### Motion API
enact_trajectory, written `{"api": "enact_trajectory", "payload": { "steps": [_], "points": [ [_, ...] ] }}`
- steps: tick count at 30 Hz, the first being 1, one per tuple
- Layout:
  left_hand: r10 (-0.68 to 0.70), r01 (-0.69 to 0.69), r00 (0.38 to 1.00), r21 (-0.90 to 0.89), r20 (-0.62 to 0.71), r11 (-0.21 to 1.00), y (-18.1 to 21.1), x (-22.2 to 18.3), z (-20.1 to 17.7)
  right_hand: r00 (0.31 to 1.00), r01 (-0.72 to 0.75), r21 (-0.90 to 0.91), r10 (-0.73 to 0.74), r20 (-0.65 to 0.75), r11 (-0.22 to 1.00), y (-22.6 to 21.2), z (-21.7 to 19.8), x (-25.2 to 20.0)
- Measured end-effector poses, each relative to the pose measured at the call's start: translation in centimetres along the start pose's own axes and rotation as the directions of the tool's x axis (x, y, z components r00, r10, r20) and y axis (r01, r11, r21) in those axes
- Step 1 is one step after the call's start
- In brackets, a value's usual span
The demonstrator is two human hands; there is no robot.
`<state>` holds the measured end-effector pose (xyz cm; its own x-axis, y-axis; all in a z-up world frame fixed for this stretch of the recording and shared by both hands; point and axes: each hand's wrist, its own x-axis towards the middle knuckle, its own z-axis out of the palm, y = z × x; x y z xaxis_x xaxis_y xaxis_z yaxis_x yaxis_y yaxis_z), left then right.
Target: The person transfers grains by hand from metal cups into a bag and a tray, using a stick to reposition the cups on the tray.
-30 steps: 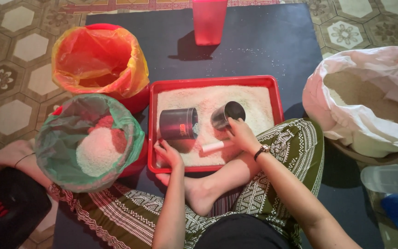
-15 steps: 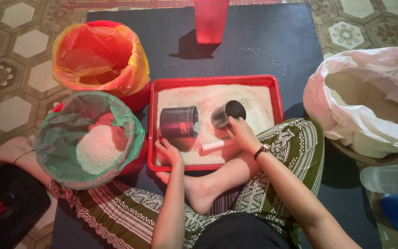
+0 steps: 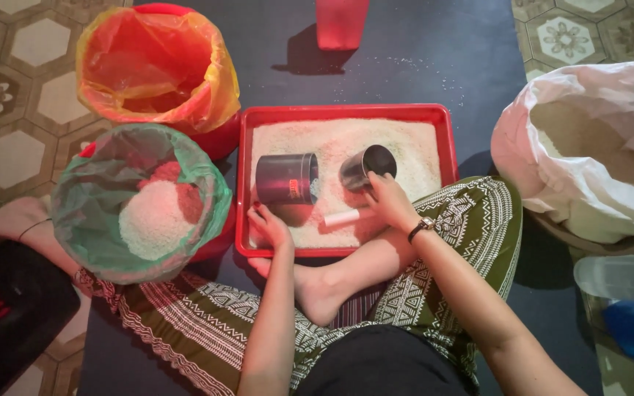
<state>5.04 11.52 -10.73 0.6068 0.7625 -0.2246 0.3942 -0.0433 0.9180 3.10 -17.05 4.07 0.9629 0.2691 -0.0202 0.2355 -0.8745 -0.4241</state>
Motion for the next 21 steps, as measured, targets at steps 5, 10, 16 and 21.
{"api": "enact_trajectory", "payload": {
  "steps": [5,10,16,21],
  "points": [
    [-0.037,0.038,0.999,-0.063,0.016,0.997,0.8,-0.4,-0.2,1.000,0.000,0.002,0.000,-0.005,1.000,0.2,0.2,0.0],
    [-0.045,0.047,0.999,-0.103,0.021,0.994,2.2,-1.2,-0.6,1.000,0.008,-0.021,-0.008,-0.005,1.000,-0.1,-0.2,0.1],
    [-0.083,0.089,0.995,-0.134,0.048,0.987,3.2,-1.6,-0.9,1.000,0.006,-0.003,-0.006,-0.001,1.000,-0.4,-0.3,0.1],
    [-0.105,0.111,0.993,-0.109,0.060,0.988,2.5,-1.0,-0.5,1.000,0.003,-0.015,-0.003,0.004,1.000,-0.4,-0.2,0.2]
  ]
}}
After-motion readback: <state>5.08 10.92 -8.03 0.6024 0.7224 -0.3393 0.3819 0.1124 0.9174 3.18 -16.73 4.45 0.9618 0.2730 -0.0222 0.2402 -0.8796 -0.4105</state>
